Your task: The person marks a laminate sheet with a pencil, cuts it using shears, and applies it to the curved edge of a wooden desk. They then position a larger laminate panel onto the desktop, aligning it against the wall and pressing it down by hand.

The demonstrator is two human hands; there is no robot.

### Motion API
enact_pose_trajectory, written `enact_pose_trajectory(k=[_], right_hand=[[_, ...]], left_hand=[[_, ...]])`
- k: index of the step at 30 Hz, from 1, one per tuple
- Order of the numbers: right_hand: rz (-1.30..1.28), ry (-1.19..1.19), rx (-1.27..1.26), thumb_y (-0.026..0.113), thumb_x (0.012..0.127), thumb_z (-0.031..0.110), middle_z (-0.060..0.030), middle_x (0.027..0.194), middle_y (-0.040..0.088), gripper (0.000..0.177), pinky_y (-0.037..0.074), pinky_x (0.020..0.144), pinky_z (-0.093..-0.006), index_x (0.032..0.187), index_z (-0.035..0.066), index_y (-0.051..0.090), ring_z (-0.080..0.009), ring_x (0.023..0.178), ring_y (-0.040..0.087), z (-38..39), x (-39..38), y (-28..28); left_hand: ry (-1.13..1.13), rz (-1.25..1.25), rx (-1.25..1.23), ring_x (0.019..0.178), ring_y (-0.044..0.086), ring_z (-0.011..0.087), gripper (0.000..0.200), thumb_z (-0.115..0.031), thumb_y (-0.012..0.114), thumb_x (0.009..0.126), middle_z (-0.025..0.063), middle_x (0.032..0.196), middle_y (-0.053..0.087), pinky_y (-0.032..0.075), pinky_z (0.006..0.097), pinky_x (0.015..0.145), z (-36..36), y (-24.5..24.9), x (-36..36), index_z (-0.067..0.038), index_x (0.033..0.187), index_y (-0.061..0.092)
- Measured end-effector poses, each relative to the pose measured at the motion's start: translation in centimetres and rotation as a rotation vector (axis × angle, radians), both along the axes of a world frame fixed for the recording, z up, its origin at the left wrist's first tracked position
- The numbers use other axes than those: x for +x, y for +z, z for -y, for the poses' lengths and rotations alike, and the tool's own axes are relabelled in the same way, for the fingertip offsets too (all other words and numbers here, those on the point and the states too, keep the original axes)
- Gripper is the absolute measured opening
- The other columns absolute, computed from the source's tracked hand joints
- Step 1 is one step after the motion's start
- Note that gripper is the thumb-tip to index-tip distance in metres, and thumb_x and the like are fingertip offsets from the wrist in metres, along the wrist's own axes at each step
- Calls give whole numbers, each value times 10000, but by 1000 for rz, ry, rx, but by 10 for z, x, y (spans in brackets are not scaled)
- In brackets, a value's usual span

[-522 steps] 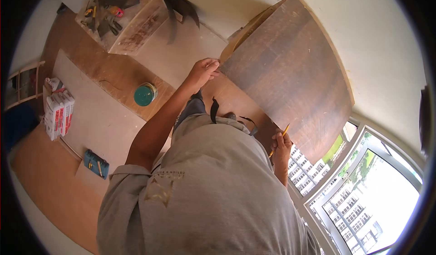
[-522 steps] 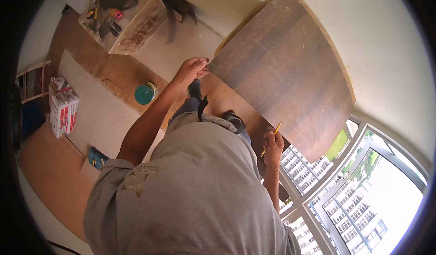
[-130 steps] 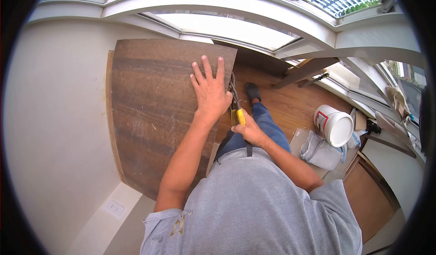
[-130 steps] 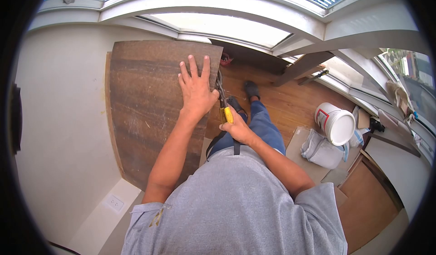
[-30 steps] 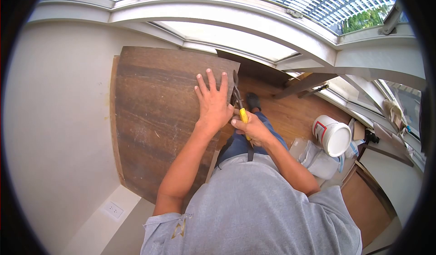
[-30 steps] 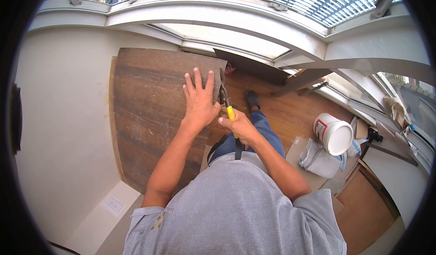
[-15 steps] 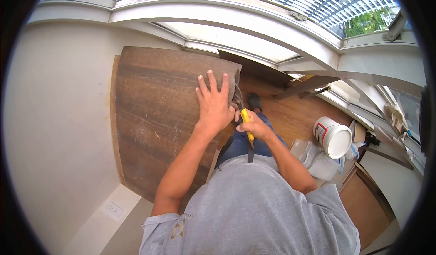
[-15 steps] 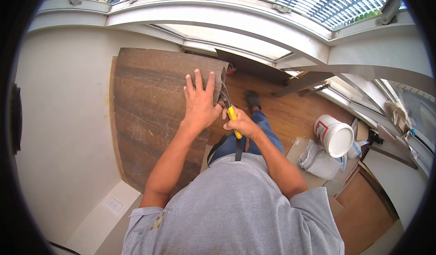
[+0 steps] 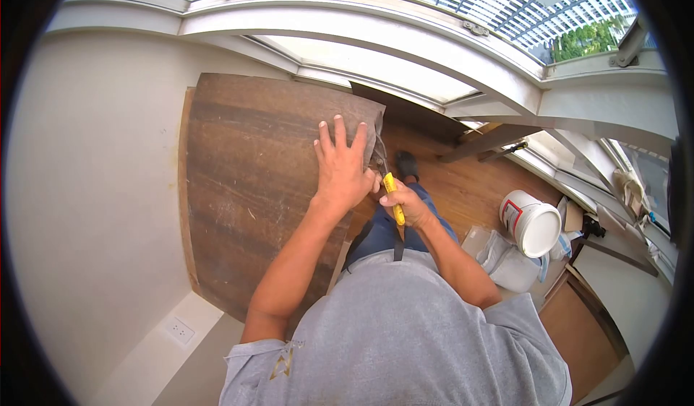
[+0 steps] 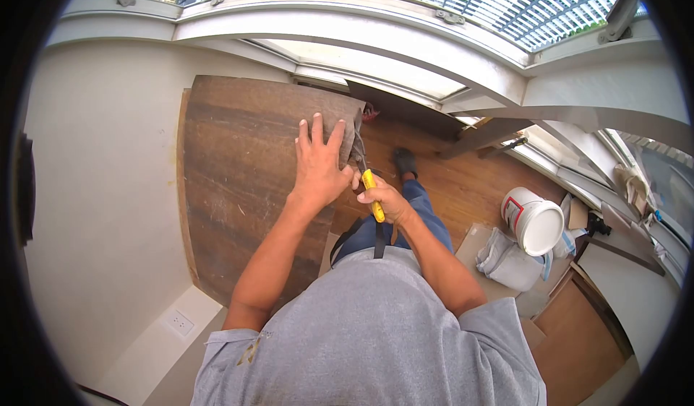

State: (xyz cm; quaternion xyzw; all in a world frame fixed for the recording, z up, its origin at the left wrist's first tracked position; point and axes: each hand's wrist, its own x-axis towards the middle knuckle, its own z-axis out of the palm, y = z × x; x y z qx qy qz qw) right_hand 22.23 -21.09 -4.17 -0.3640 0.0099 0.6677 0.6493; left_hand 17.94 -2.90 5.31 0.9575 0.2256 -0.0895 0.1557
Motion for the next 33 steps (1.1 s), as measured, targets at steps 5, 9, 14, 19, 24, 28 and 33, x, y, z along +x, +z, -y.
enact_pose_trajectory(k=[5,9,14,19,24,28,33], right_hand=[[26,-48,90,709,733,188,3,1005,494,431,356,754,-229,1126,87,566,-94,849,451,-5,4,11],[-56,23,53,699,732,176,4,1026,488,424,370,762,-238,1123,85,566,-106,880,455,0,2,-12],[155,74,-48,689,730,159,-12,1124,497,433,403,857,-268,1140,81,572,-129,995,469,1,11,4],[348,42,90,710,719,188,-22,1194,497,436,390,923,-258,1125,95,581,-148,1106,465,0,15,-10],[277,64,98,722,728,237,-30,1271,500,441,368,975,-282,1130,108,593,-155,1165,455,7,14,-10],[137,71,113,721,756,253,-14,1231,507,445,361,968,-263,1159,108,598,-135,1139,470,5,15,-3],[59,-2,-3,712,776,247,7,1142,498,420,380,921,-246,1151,99,596,-115,1064,484,3,15,-1]], left_hand=[[10,7,-26,1455,271,596,920,-233,839,721,323,1590,299,313,682,1170,-1,2,-3,-104,1542,443],[-4,-20,9,1459,276,583,937,-263,850,726,316,1590,308,312,664,1174,-1,1,0,-121,1553,433],[2,-83,-23,1469,291,544,935,-418,839,787,299,1589,328,312,634,1182,-8,20,7,-121,1570,423],[-139,169,67,1472,323,495,856,-545,766,855,308,1561,387,321,586,1191,-50,2,55,-88,1527,498],[-253,-604,-530,1430,383,492,667,-467,643,970,334,1533,436,298,562,1204,-91,-1,132,25,1414,569],[-253,628,129,1105,646,404,445,-334,686,992,239,1303,623,489,521,1016,-61,-17,77,22,1255,640],[311,291,-655,1262,554,369,593,-399,639,1033,251,1373,536,442,450,1081,57,23,-38,72,1371,520]])
